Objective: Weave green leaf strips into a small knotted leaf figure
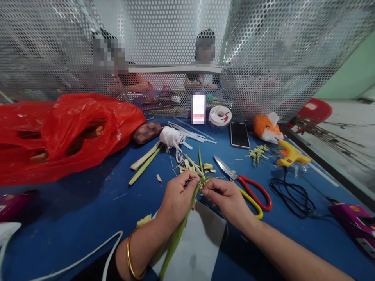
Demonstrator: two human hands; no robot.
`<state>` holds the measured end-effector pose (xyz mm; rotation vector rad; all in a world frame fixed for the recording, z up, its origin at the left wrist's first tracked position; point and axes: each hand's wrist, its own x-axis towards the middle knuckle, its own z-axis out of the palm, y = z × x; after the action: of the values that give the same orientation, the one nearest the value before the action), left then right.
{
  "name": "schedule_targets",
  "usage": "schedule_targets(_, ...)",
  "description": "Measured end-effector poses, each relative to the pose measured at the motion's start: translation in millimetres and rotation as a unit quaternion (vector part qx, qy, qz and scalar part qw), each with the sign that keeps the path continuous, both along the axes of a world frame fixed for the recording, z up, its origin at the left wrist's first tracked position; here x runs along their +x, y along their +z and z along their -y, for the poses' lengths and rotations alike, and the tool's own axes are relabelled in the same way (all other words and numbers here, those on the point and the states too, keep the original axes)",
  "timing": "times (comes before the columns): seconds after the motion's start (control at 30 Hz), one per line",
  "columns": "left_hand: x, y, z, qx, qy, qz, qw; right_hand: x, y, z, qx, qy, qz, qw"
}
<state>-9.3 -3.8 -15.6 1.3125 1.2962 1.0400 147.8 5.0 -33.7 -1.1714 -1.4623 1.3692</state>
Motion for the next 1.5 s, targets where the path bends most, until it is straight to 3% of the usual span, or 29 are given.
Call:
schedule_targets(0.17,-1,6.9,-1,0.005,0.049,-0.028,0.998,3,9.6,1,-0.011,0.015,0.02,1.0)
schedule_targets(0.37,-2,6.6,-2,0.011,0.076,-0.054,0.996,6,18.0,3,0.039,0.037,0.009,0.999)
schedule_targets(0.5,-1,7.0,-5,-0.025,0.076,-0.005,0.997,4,19.2,3,0.067,0.03,-0.003,0.997)
schedule_targets(0.63,0,7.3,-7,-0.099,0.059,0.14,0.983,1,18.4,3,-0.042,0.0,-0.123,0.991)
schedule_targets(0.73,1,10.1,-4,-0.127,0.019,0.205,0.97,1,16.3,0,-0.161,-0.03,-0.242,0.956)
schedule_targets(0.83,2,15.0,0,-0.135,-0.046,0.205,0.968,3,15.4,-4,-0.243,-0.033,-0.327,0.913)
schedule_targets(0.97,3,18.0,2,-0.072,-0.081,0.12,0.987,6,17.4,-6,-0.312,0.015,-0.396,0.864)
schedule_targets(1.13,1,16.1,2,0.044,-0.007,0.038,0.998,7,19.1,-4,-0.325,0.061,-0.404,0.853)
schedule_targets(1.23,1,17.4,4,0.066,0.0,0.05,0.997,7,18.8,-3,-0.331,0.066,-0.414,0.845)
schedule_targets(1.4,3,17.8,9,0.127,-0.047,0.092,0.987,7,17.8,-3,-0.343,0.059,-0.44,0.828)
schedule_targets(1.5,4,16.1,12,0.108,-0.083,0.125,0.983,7,16.9,-4,-0.343,0.046,-0.437,0.83)
